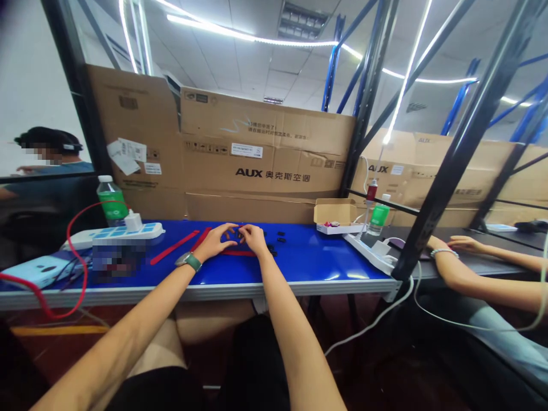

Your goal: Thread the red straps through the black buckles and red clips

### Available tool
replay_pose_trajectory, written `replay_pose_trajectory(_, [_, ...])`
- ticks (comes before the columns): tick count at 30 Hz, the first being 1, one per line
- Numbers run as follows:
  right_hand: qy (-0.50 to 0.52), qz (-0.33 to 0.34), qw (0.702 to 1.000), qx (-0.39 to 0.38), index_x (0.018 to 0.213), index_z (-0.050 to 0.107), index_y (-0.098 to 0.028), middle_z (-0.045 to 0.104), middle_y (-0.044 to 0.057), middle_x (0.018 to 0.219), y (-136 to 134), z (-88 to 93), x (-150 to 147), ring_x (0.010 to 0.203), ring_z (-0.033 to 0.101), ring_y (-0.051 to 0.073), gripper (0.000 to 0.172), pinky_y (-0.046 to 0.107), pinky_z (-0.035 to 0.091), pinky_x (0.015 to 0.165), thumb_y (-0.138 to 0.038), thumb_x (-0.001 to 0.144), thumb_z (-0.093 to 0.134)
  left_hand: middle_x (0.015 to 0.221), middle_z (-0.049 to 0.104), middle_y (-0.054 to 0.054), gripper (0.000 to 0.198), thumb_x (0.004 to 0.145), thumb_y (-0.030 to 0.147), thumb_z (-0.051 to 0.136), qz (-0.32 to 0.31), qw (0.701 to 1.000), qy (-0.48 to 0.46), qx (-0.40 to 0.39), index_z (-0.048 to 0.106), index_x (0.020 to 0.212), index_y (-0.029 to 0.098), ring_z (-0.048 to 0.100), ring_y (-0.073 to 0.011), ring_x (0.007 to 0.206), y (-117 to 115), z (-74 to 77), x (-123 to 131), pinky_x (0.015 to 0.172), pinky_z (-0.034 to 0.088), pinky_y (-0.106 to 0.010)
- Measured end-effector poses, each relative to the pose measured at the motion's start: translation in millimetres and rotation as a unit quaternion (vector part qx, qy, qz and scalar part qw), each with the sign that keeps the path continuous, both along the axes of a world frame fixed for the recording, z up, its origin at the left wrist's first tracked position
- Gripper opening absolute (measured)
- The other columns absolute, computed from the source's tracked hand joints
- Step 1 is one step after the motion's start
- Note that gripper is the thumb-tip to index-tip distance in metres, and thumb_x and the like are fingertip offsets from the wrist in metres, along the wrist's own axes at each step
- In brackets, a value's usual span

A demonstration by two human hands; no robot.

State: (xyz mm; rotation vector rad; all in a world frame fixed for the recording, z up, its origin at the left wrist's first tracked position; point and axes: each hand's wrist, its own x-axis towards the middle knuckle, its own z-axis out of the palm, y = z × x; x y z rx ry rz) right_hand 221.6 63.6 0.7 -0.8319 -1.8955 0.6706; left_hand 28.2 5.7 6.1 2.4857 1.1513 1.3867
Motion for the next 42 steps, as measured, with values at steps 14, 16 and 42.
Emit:
replay_pose_trajectory(14, [-0.247,0.125,0.942,0.192,0.094,0.074,-0.018,0.069,0.006,0.094,-28,-0.1,-22,0.092,0.063,0.019,0.018,0.03,0.046,0.09,-0.03,0.082,0.079,0.079,0.074,-0.005,0.02,0.079,0.026,0.067,0.251,0.947,-0.199,-0.024,0.071,0.097,0.02,0.07,-0.0213,0.075,4,1.0,-17,0.075,0.054,-0.032])
replay_pose_trajectory(16, [-0.274,0.114,0.929,0.222,0.091,0.073,-0.016,0.068,0.007,0.091,-32,1.3,-26,0.09,0.062,0.019,0.008,0.031,0.046,0.088,-0.022,0.086,0.073,0.076,0.073,-0.005,0.017,0.08,0.029,0.066,0.267,0.94,-0.212,-0.023,0.07,0.095,0.02,0.07,-0.0211,0.073,5,-0.4,-19,0.074,0.053,-0.031])
replay_pose_trajectory(42, [-0.089,-0.026,0.995,0.021,0.097,0.056,-0.02,0.066,0.003,0.092,-27,0.0,-24,0.088,0.061,0.017,0.021,0.03,0.046,0.089,-0.032,0.101,0.039,0.077,0.073,-0.006,0.036,0.077,0.042,0.068,0.078,0.939,-0.296,-0.156,0.068,0.101,0.016,0.066,-0.0173,0.063,22,-10.8,-16,0.061,0.054,-0.028])
